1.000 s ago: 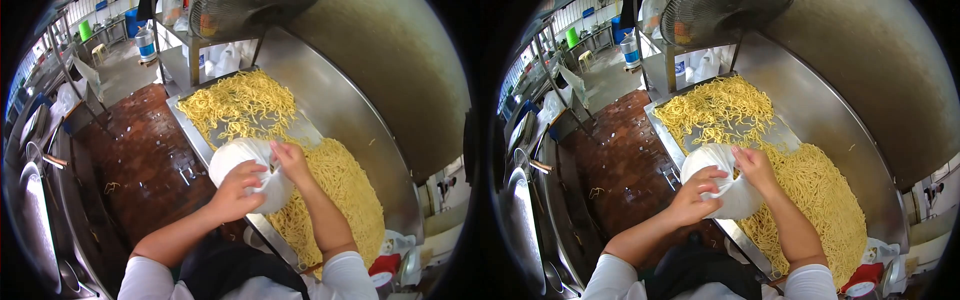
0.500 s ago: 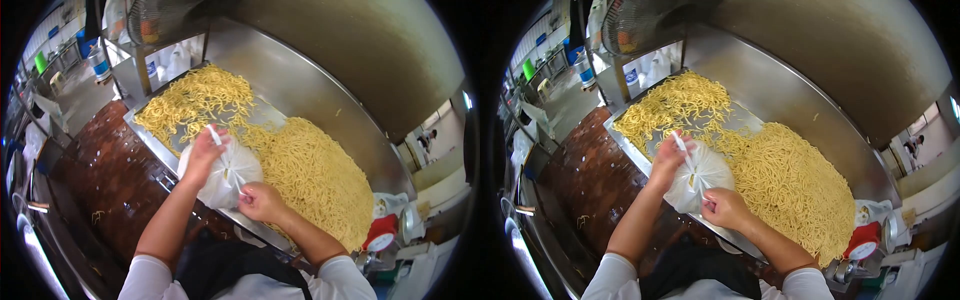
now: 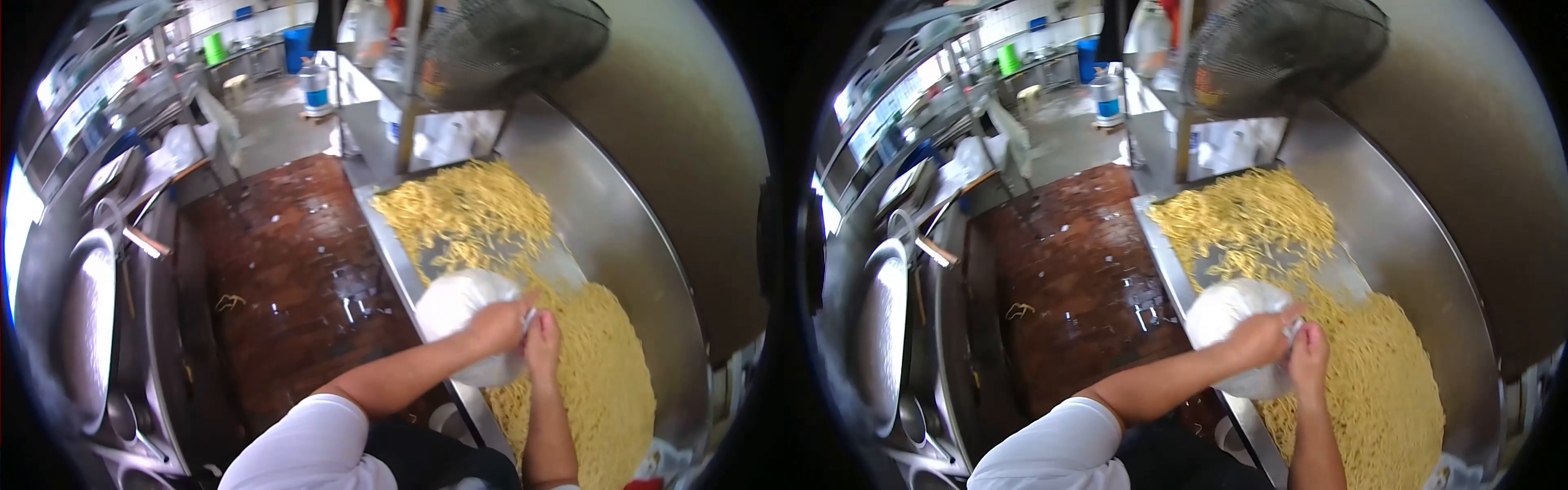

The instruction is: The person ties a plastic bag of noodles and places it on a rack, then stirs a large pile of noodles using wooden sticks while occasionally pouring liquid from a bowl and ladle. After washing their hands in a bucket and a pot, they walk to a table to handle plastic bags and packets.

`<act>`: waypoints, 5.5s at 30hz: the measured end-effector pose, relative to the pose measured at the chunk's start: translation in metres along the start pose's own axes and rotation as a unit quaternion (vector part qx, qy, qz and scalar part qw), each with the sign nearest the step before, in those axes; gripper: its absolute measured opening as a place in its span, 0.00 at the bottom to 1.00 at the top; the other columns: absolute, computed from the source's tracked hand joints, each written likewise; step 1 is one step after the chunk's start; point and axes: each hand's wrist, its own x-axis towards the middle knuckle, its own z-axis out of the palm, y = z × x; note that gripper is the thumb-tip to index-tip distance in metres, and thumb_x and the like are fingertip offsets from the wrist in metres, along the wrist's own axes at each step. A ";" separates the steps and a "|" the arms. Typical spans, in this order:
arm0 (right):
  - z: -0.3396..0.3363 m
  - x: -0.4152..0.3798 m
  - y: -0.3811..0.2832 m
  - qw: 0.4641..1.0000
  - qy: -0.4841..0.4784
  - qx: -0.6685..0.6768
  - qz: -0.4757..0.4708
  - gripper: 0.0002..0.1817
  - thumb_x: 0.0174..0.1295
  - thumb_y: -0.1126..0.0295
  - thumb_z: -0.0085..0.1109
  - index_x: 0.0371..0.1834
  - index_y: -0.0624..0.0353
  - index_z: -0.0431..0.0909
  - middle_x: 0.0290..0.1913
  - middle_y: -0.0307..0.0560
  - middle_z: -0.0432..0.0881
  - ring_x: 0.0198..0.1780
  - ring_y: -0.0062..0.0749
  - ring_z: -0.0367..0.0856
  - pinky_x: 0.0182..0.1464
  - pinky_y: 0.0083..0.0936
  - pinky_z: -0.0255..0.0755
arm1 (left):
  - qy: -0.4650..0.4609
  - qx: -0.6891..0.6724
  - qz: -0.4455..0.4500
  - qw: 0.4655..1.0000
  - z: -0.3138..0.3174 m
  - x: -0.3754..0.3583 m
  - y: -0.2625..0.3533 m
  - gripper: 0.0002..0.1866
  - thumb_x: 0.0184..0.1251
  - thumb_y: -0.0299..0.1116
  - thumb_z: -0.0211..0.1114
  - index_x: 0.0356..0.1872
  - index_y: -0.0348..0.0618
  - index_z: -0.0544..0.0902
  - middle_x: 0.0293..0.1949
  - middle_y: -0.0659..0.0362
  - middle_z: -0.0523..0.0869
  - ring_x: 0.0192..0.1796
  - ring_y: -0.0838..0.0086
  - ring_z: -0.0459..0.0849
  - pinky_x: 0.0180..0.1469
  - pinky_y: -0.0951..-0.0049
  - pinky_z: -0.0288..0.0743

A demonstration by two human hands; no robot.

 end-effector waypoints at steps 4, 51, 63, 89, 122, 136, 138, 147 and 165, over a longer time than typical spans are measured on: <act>-0.023 0.017 -0.008 0.974 -0.127 -0.037 0.183 0.06 0.68 0.72 0.49 0.38 0.58 0.76 0.20 0.36 0.72 0.16 0.20 0.66 0.19 0.26 0.66 | 0.014 0.111 0.212 0.971 0.013 -0.013 -0.033 0.22 0.63 0.28 0.57 0.59 0.49 0.80 0.32 0.51 0.82 0.39 0.55 0.86 0.39 0.55 0.79; -0.015 -0.031 -0.076 0.878 -0.019 -0.314 -0.361 0.09 0.53 0.73 0.66 0.38 0.56 0.85 0.32 0.46 0.83 0.38 0.45 0.83 0.38 0.37 0.77 | -0.012 -0.141 0.094 0.986 0.012 0.002 -0.051 0.16 0.59 0.20 0.59 0.49 0.32 0.82 0.42 0.50 0.89 0.42 0.58 0.87 0.44 0.61 0.78; 0.000 0.011 -0.012 0.945 -0.149 -0.290 -0.006 0.12 0.68 0.66 0.54 0.43 0.63 0.82 0.30 0.52 0.82 0.29 0.46 0.82 0.36 0.36 0.77 | 0.120 0.042 0.213 0.969 0.010 -0.022 -0.042 0.31 0.47 0.16 0.61 0.59 0.42 0.79 0.35 0.52 0.81 0.44 0.53 0.80 0.49 0.58 0.75; -0.004 -0.011 -0.060 0.914 -0.041 -0.240 -0.324 0.08 0.56 0.72 0.65 0.39 0.54 0.86 0.40 0.46 0.86 0.40 0.43 0.85 0.42 0.34 0.79 | -0.008 -0.026 0.112 0.993 -0.001 0.005 -0.047 0.23 0.52 0.18 0.62 0.53 0.40 0.81 0.37 0.50 0.86 0.41 0.54 0.86 0.42 0.62 0.78; 0.004 0.008 0.005 0.985 -0.102 -0.124 0.070 0.21 0.70 0.52 0.59 0.33 0.62 0.82 0.21 0.35 0.76 0.23 0.18 0.71 0.24 0.21 0.65 | 0.051 0.180 0.169 0.968 -0.041 -0.010 -0.062 0.07 0.50 0.21 0.59 0.29 0.43 0.83 0.31 0.53 0.83 0.41 0.53 0.82 0.43 0.54 0.75; 0.025 -0.002 -0.015 0.884 -0.116 -0.375 -0.255 0.14 0.52 0.62 0.72 0.32 0.61 0.84 0.38 0.53 0.82 0.44 0.49 0.80 0.47 0.39 0.74 | 0.158 -0.102 -0.157 0.970 -0.099 -0.132 -0.115 0.17 0.60 0.34 0.69 0.49 0.39 0.82 0.41 0.56 0.86 0.45 0.70 0.85 0.50 0.70 0.79; 0.025 0.004 -0.010 0.882 -0.137 -0.389 -0.229 0.15 0.53 0.60 0.72 0.33 0.62 0.83 0.37 0.54 0.82 0.42 0.50 0.80 0.46 0.40 0.74 | 0.143 -0.060 -0.196 0.968 -0.086 -0.188 -0.118 0.16 0.60 0.35 0.69 0.49 0.43 0.83 0.39 0.56 0.87 0.43 0.68 0.86 0.49 0.68 0.80; 0.030 0.072 0.065 0.877 -0.182 -0.324 -0.305 0.15 0.57 0.65 0.71 0.33 0.65 0.76 0.34 0.53 0.76 0.35 0.43 0.73 0.40 0.36 0.67 | 0.119 0.049 -0.406 0.905 0.032 -0.459 -0.043 0.16 0.61 0.39 0.64 0.47 0.44 0.83 0.40 0.53 0.88 0.46 0.57 0.87 0.49 0.58 0.80; 0.016 -0.123 -0.004 0.901 -0.165 -0.216 -0.338 0.15 0.60 0.65 0.63 0.42 0.66 0.83 0.40 0.53 0.81 0.41 0.35 0.77 0.48 0.32 0.70 | 0.282 -0.105 -0.410 0.861 0.085 -0.588 0.087 0.27 0.74 0.57 0.55 0.55 0.42 0.79 0.49 0.49 0.86 0.53 0.60 0.85 0.54 0.61 0.77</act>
